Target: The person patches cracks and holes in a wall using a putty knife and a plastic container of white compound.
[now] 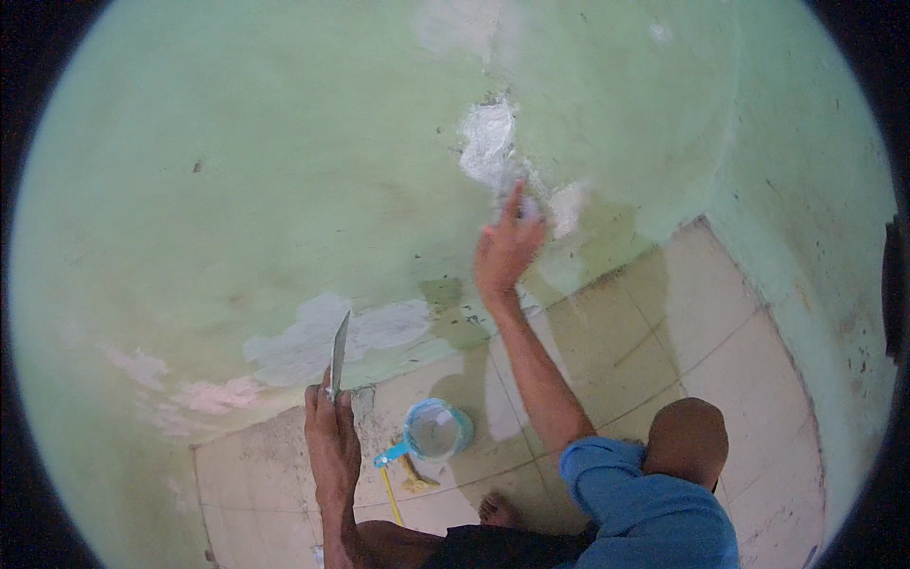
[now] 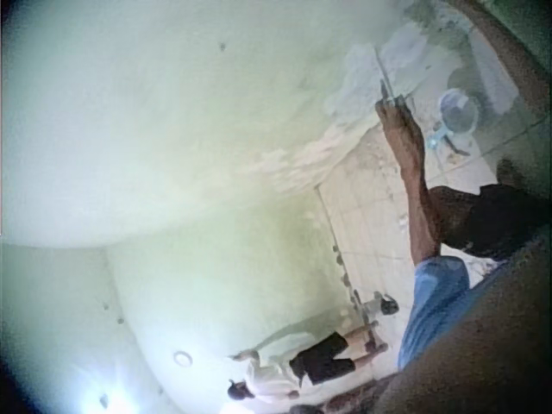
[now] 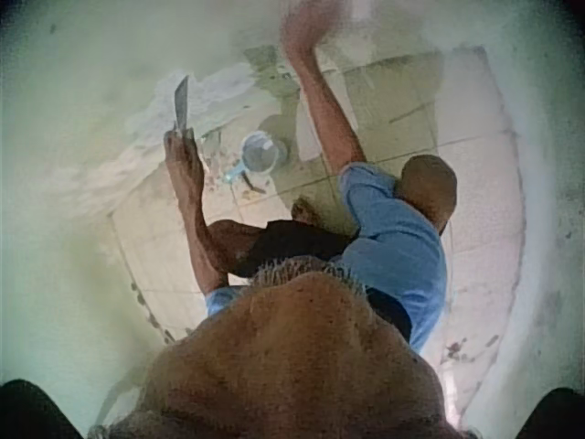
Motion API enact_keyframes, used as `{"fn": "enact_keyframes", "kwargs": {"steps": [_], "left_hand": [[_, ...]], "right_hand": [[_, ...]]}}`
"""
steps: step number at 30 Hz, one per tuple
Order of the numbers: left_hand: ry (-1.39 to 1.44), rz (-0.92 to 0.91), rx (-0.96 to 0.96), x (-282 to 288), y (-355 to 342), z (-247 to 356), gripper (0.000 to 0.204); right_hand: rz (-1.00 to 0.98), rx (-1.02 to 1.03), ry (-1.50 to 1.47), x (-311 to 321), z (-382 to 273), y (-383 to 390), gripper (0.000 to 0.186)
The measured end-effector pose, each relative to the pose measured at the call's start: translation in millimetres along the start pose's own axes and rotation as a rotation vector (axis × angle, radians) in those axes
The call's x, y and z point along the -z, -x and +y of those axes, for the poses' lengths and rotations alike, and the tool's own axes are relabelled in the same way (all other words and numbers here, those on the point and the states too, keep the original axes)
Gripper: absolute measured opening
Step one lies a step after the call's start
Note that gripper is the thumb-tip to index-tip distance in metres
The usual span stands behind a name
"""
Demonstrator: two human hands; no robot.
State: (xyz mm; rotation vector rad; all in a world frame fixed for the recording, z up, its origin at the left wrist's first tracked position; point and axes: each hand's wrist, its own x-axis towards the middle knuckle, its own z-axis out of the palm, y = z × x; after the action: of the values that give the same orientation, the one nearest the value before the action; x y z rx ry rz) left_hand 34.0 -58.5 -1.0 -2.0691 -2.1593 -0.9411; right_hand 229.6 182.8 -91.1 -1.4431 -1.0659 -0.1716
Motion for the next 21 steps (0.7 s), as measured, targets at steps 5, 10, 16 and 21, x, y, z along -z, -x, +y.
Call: {"fn": "enact_keyframes", "kwargs": {"steps": [5, 10, 16, 21], "left_hand": [[0.05, -0.033, 0.03, -5.8, -0.5, 3.4, 0.023], [0.102, -0.048, 0.069, -5.3, -0.8, 0.2, 0.025], [0.132, -0.135, 0.139, 3.7, -1.9, 5.7, 0.018], [0.156, -0.134, 0.12, -0.6, -7.7, 4.1, 0.019]], "right_hand": [[-0.115, 0.016, 0.134, -25.6, -12.7, 25.4, 0.086], [-0.307, 0.075, 0.014, 27.6, -11.5, 57.4, 0.079], [0.087, 0.022, 0.14, 13.6, 6.1, -16.9, 0.071], [-0.18, 0.031, -0.038, 21.5, -61.3, 6.8, 0.072]]}}
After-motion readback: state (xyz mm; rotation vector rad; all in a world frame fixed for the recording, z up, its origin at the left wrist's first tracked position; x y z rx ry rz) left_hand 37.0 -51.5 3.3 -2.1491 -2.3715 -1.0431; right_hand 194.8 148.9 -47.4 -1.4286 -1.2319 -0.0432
